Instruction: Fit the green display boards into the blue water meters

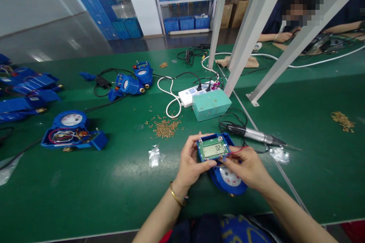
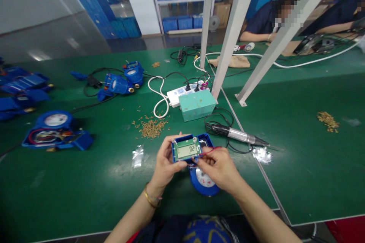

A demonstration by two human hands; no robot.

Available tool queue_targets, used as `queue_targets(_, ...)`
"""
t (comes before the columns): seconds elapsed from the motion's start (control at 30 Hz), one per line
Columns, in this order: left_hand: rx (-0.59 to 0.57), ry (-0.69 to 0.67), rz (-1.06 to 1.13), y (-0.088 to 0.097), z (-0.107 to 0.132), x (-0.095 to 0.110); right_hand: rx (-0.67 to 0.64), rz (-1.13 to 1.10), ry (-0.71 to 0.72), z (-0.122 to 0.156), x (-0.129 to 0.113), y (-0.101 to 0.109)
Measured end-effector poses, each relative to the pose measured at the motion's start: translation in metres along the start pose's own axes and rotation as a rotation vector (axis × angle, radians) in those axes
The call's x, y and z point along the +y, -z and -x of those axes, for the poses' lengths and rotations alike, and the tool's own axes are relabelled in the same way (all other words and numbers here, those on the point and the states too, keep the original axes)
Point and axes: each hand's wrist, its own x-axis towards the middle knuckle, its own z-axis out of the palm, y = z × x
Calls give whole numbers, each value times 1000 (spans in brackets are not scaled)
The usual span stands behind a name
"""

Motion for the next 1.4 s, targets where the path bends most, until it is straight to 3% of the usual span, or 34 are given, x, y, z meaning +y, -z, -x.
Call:
queue_targets(0.2,-66,-9,-98,2,0,9,-32,-13,-52,0,-4,-3)
queue_targets(0.47,-3,-29,-447,-1,0,23,-54,9,-68,0,-3,-5)
queue_targets(0.93,-60,-167,-524,-3,-3,21,-15,7,-87,3,0,-4)
queue_targets(1.13,-25,-222,-526,-6,-2,22,54,29,-7,5,-3,-5)
queue_targets(1.3,-12,-253,-524,-4,-1,18,91,82,64,32,-10,10)
queue_targets(1.4,-19,-262,-510,-4,-1,17,250,193,147,46,-19,27)
